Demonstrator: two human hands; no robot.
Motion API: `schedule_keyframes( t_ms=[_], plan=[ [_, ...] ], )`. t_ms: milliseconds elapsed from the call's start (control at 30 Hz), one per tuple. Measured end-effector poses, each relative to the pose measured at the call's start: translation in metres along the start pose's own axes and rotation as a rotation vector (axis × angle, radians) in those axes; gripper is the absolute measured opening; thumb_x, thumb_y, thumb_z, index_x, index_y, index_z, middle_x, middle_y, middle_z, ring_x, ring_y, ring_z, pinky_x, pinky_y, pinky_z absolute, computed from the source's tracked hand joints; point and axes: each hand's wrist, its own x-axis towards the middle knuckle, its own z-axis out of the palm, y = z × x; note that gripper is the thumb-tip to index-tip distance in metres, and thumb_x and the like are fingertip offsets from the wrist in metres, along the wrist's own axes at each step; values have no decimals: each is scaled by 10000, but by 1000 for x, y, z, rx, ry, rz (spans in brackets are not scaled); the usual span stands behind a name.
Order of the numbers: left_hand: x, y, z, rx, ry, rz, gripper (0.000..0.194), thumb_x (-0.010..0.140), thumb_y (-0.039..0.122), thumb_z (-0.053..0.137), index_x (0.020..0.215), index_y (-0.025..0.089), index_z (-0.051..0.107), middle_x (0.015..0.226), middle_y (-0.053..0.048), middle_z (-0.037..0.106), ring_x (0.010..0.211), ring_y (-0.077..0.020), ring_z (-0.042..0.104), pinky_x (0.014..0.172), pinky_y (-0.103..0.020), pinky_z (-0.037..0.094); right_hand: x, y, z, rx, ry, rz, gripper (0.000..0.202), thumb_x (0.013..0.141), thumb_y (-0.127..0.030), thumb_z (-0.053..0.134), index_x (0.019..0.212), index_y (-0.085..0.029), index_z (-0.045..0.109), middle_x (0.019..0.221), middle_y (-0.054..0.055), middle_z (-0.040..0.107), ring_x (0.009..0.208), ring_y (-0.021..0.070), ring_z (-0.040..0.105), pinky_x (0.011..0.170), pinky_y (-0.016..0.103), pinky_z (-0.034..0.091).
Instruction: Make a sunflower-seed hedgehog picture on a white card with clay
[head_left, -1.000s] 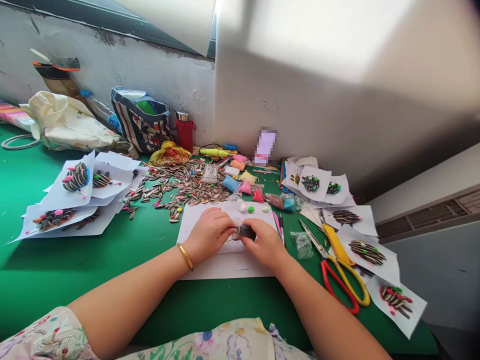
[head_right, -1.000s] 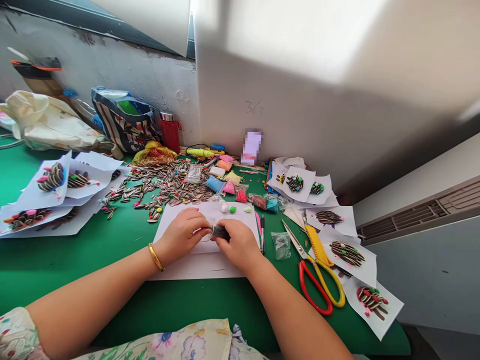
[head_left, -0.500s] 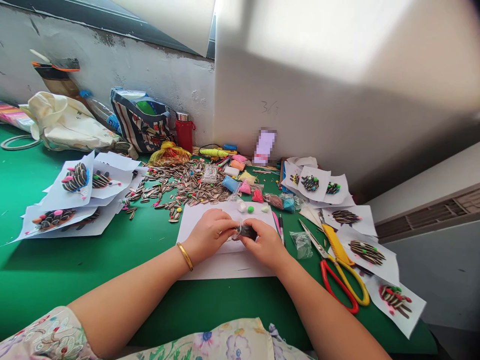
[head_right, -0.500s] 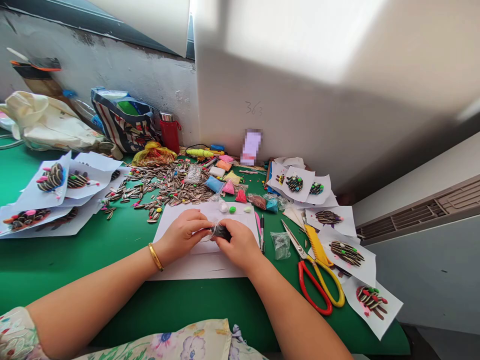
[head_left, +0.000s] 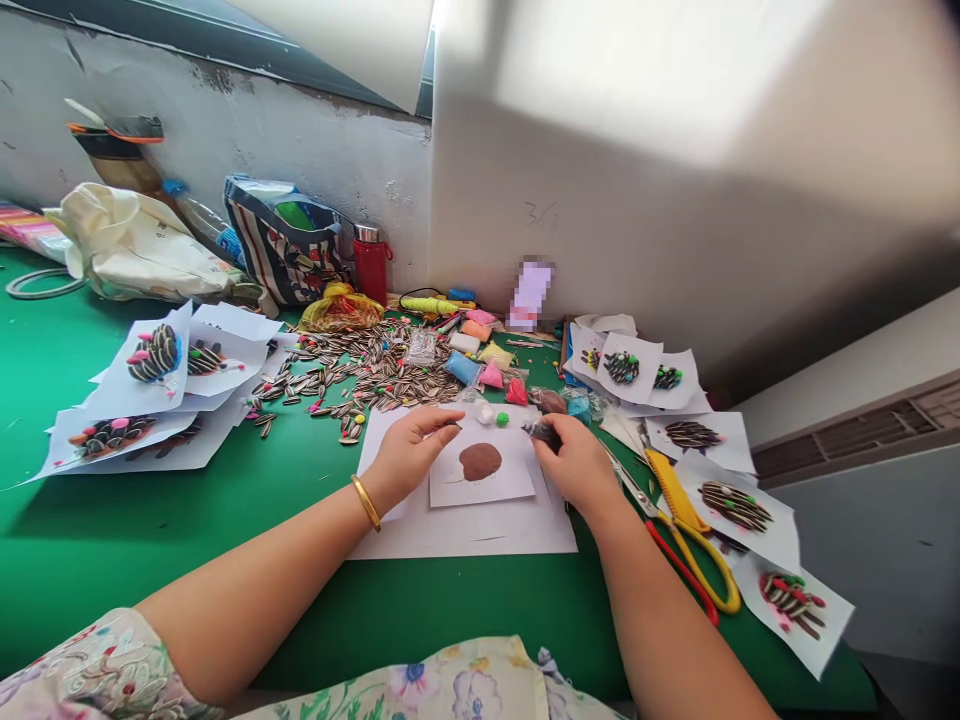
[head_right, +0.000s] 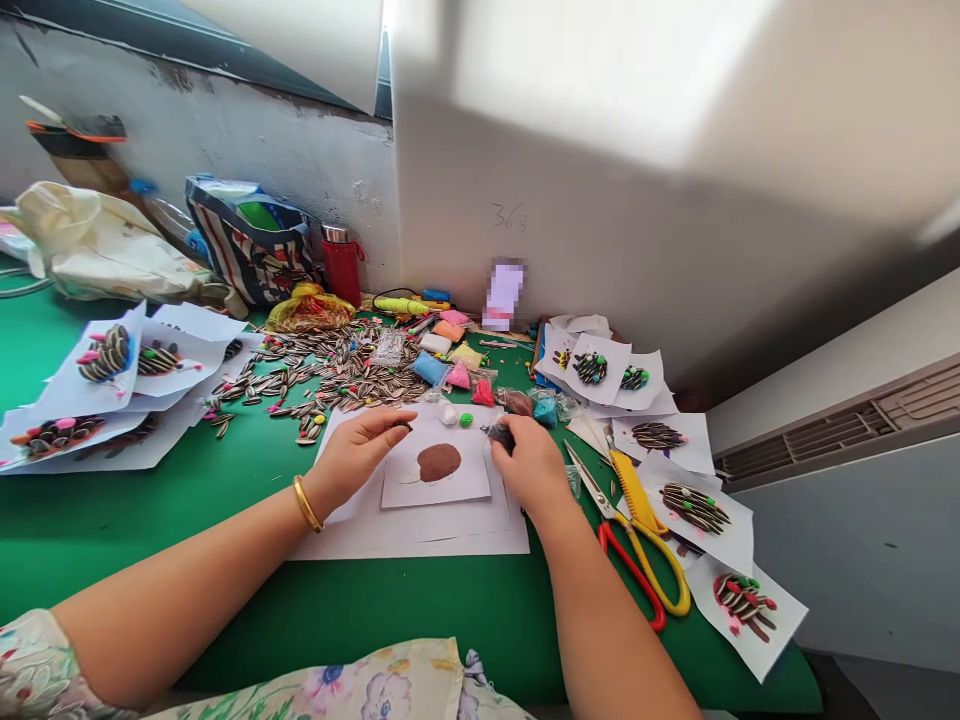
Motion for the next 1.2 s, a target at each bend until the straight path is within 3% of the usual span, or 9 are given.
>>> schedule_keyframes(
  t_ms=[133, 300, 367, 467, 600, 767, 900, 1033, 1200],
  plan=[
    [1, 0, 3, -184, -40, -184, 314, 858, 411, 635, 1069, 209, 751, 1079, -70, 742, 995, -230, 671, 904, -376, 524, 3, 20, 1, -225, 49, 0, 337, 796, -198, 580, 1120, -173, 670, 1209, 162, 633, 1119, 356, 556, 932, 529, 439],
    [1, 6, 4, -339, -76, -331, 285, 727, 422, 739, 859, 170, 762, 855, -61, 761, 819, -212, 679, 787, -340, 537, -2, 5, -1, -96, 170, -144, 515, 796, -121, 534, 1296, -231, 596, 1308, 127, 573, 1206, 323, 514, 1006, 524, 416],
    [0, 8, 5, -335, -104, -334, 274, 687, 422, 761, 771, 162, 738, 780, -49, 746, 752, -196, 664, 729, -317, 528, -6, -13, -2, 51, 172, -288, 428, 861, -177, 541, 1279, -232, 611, 1217, 118, 605, 1157, 283, 542, 1002, 472, 443],
    [-4, 11, 6, -277, -172, -286, 279, 665, 429, 771, 677, 162, 692, 674, -22, 703, 667, -175, 634, 643, -286, 501, -15, -42, 4, 232, 39, -488, 402, 912, -284, 587, 1313, -262, 585, 1102, 98, 651, 1022, 241, 597, 904, 412, 502],
    [-11, 14, 8, -118, -265, -168, 265, 734, 437, 715, 692, 175, 723, 686, -17, 696, 683, -170, 625, 639, -268, 474, -25, -66, 17, 336, -35, -579, 351, 917, -354, 622, 1257, -268, 619, 1003, 73, 703, 918, 223, 628, 835, 388, 505],
    [-12, 11, 9, -6, -400, -31, 442, 894, 523, 526, 699, 178, 721, 698, -30, 697, 682, -165, 623, 646, -262, 464, -27, -69, 20, 345, 36, -520, 154, 946, -321, 579, 1022, -258, 698, 912, 54, 709, 886, 207, 638, 801, 359, 497],
    [-5, 5, 3, 78, -322, 61, 473, 992, 459, 373, 826, 189, 723, 840, -44, 732, 803, -180, 667, 755, -289, 505, -22, -56, 17, 356, 66, -412, 175, 958, -325, 531, 914, -235, 675, 850, 49, 696, 813, 196, 627, 778, 350, 491],
    [5, -8, -5, 414, -171, 145, 243, 934, 309, 528, 1001, 200, 734, 1008, -78, 724, 973, -238, 644, 884, -381, 498, -14, -38, 18, 406, 96, -152, 197, 956, -341, 496, 903, -221, 642, 821, 30, 677, 743, 174, 606, 710, 312, 486],
    [8, -22, -5, 627, -226, 163, 260, 847, 209, 647, 1096, 188, 717, 1057, -113, 695, 1014, -281, 630, 905, -432, 486, -7, -26, 27, 470, 109, -52, 254, 891, -314, 555, 1098, -220, 669, 990, 53, 703, 840, 187, 642, 775, 334, 530]
  ],
)
